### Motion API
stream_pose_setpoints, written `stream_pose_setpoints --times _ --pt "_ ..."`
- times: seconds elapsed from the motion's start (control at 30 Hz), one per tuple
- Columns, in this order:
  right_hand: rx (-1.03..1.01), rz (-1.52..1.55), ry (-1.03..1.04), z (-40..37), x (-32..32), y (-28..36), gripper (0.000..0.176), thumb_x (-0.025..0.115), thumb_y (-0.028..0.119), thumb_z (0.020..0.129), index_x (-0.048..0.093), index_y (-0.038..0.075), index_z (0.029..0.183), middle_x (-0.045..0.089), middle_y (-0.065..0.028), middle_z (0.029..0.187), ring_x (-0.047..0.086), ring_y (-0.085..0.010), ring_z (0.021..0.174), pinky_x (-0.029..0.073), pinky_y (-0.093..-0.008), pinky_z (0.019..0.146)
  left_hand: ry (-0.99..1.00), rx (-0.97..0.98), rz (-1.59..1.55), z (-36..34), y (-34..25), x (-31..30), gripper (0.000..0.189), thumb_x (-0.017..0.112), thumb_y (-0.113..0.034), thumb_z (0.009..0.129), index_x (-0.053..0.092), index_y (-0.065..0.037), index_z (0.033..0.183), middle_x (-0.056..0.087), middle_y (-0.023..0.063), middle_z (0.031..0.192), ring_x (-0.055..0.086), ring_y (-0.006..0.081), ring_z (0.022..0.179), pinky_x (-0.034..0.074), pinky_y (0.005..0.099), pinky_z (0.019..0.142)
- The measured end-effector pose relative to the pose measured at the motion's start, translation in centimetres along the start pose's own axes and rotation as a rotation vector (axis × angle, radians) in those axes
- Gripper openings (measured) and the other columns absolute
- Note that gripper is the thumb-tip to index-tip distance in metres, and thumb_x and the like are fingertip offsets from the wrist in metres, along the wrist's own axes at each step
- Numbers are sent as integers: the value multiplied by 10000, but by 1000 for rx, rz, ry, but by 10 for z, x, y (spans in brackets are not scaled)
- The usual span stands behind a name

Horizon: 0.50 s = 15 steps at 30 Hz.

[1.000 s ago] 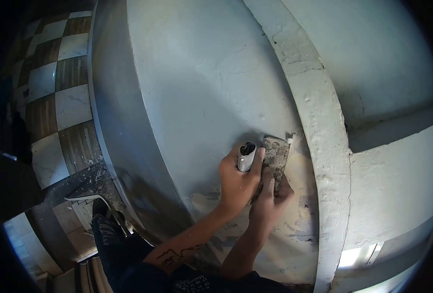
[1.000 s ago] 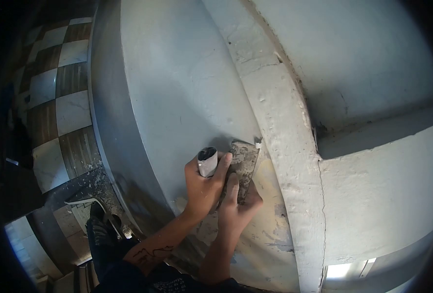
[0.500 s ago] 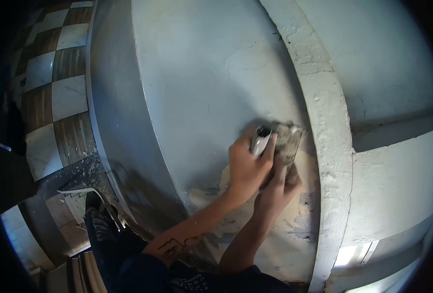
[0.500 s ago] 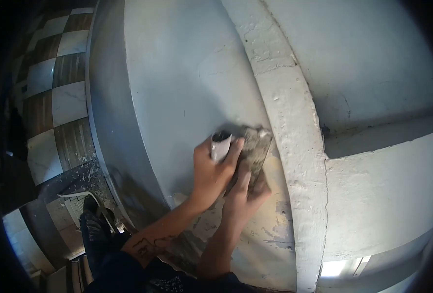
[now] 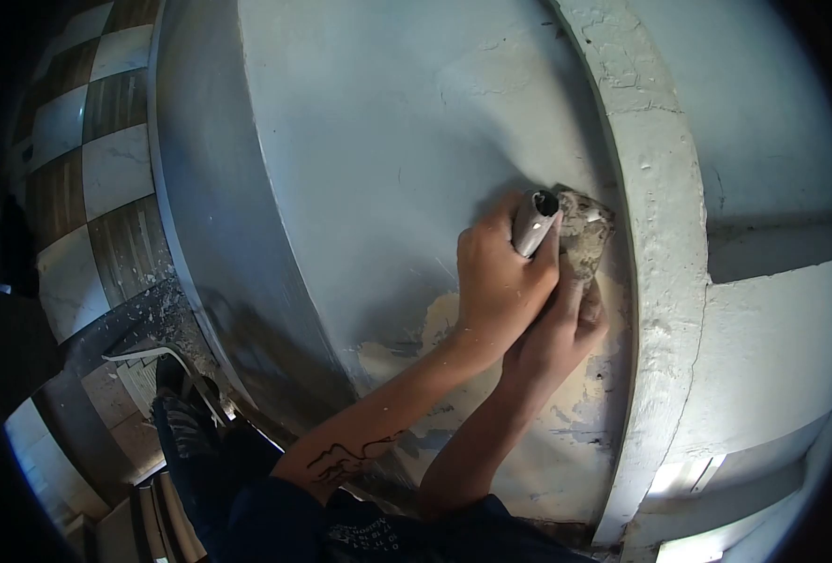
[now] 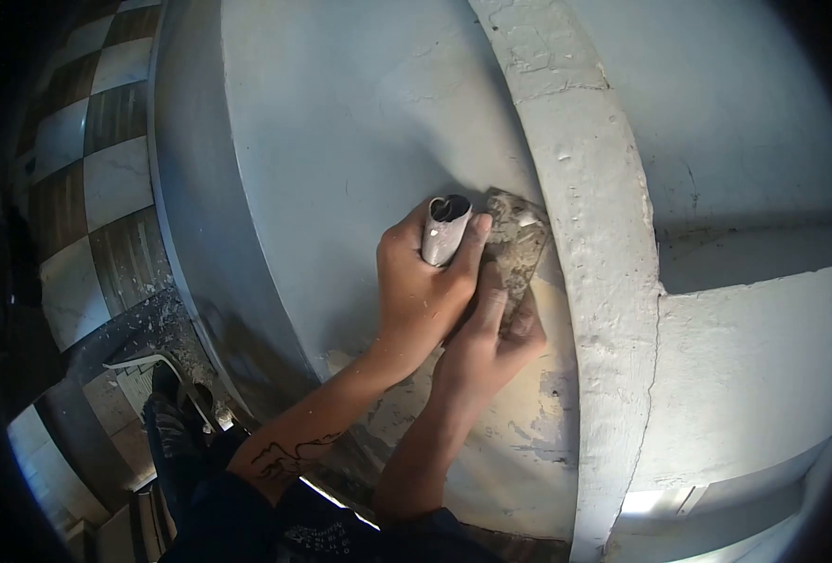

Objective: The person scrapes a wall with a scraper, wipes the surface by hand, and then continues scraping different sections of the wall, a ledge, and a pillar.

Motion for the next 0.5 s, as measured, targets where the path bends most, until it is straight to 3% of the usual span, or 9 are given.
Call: stream_pose_setpoints --times 0.1,0.17,0.2,0.37,0.43,0.5 --pt "-40 -110 -44 -4 -5 1 166 535 49 812 591 -102 851 599 -77 730 515 -98 600 399 -229 506 -7 -10 3 -7 -1 -3 208 629 -103 805 497 7 687 465 30 548 371 60 543 345 254 470" --pt "85 25 -22 -5 -3 3 178 531 47 815 586 -114 869 604 -83 739 527 -102 630 418 -227 542 -20 11 23 -10 -3 -1 193 630 -104 801 505 8 705 483 44 557 378 63 543 348 255 473" --pt "80 40 -23 0 -1 6 178 528 44 821 585 -117 875 605 -88 742 532 -99 637 427 -224 562 -56 119 9 -3 -8 4 180 628 -101 799 513 6 711 488 54 554 381 66 530 346 258 465" --pt "-4 -11 3 -6 -2 2 168 525 31 831 589 -115 883 613 -106 760 543 -102 630 435 -230 560 29 -20 102 -13 3 0 177 625 -95 798 509 3 707 479 56 556 398 84 524 356 270 473" --pt "45 44 -81 -11 -5 -1 157 523 19 832 599 -110 881 621 -106 763 550 -101 634 436 -226 559 25 -55 100 -12 5 1 182 624 -93 798 502 -1 699 477 51 552 395 84 521 354 269 471" --pt "51 14 -47 -4 0 5 148 520 13 835 612 -100 861 628 -102 754 555 -99 623 437 -224 548 -62 157 36 -3 -9 8 201 629 -97 799 493 -7 680 460 29 531 380 73 505 339 260 452"
Point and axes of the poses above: each hand's wrist, its own z-axis towards the middle knuckle, its own x-axis out of the palm, y = z × x, the point moved 6 cm from there along z, towards the middle knuckle
